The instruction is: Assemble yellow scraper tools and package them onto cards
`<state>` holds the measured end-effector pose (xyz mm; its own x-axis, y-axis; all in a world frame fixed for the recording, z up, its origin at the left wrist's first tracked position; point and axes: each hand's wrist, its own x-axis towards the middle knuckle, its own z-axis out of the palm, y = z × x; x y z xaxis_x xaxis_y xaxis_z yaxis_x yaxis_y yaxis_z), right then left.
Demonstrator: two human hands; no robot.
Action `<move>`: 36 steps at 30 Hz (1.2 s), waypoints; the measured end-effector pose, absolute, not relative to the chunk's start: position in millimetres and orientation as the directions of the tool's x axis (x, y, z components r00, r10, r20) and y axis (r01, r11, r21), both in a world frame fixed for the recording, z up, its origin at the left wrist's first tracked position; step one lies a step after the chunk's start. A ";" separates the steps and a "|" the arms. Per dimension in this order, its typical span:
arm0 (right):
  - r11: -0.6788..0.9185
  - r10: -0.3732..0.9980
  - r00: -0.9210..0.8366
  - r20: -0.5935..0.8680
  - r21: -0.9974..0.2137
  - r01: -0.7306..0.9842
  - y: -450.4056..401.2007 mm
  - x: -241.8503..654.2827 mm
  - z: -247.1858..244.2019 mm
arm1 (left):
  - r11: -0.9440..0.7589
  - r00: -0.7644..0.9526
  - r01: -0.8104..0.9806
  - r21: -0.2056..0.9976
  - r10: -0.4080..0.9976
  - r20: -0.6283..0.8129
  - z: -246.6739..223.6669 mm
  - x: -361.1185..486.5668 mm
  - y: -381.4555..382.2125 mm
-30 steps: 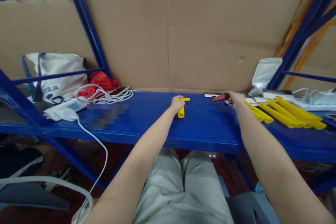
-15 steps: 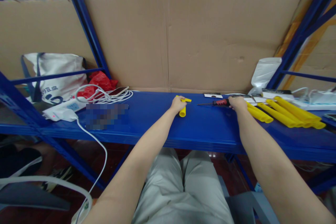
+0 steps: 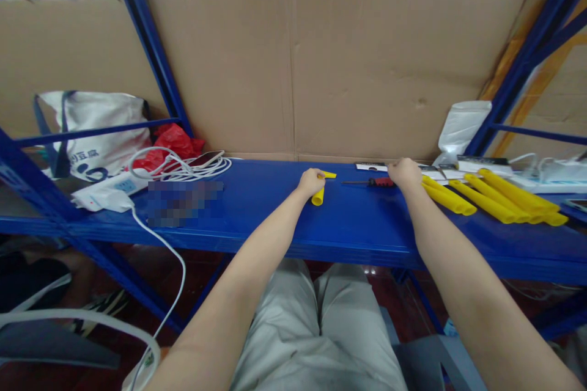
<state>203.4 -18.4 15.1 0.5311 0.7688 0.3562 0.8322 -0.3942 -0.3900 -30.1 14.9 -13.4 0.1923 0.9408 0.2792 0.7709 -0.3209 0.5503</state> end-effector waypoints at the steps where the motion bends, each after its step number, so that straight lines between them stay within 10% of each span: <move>1: -0.366 0.785 0.494 0.373 -0.364 0.856 -17.3 200.7 15.1 | -0.318 0.187 0.768 0.556 0.942 0.279 -12.8 -30.1 14.3; 13: -0.177 0.958 0.186 0.219 -0.059 0.982 42.8 197.9 3.0 | -0.286 0.107 0.736 0.613 0.944 0.312 -5.6 -30.0 8.0; 21: -0.140 0.989 0.145 0.032 -0.129 0.982 76.0 193.4 -6.6 | -0.288 0.110 0.728 0.622 0.945 0.308 -7.6 -29.0 9.2; 29: -0.044 0.994 0.056 0.090 -0.134 0.990 65.7 175.1 0.6 | -0.286 0.099 0.736 0.614 0.942 0.320 -7.6 -28.3 8.8; 36: -0.097 0.942 0.208 0.263 -0.378 0.921 42.7 174.8 10.1 | -0.309 0.096 0.739 0.598 0.928 0.360 -9.9 -30.8 11.2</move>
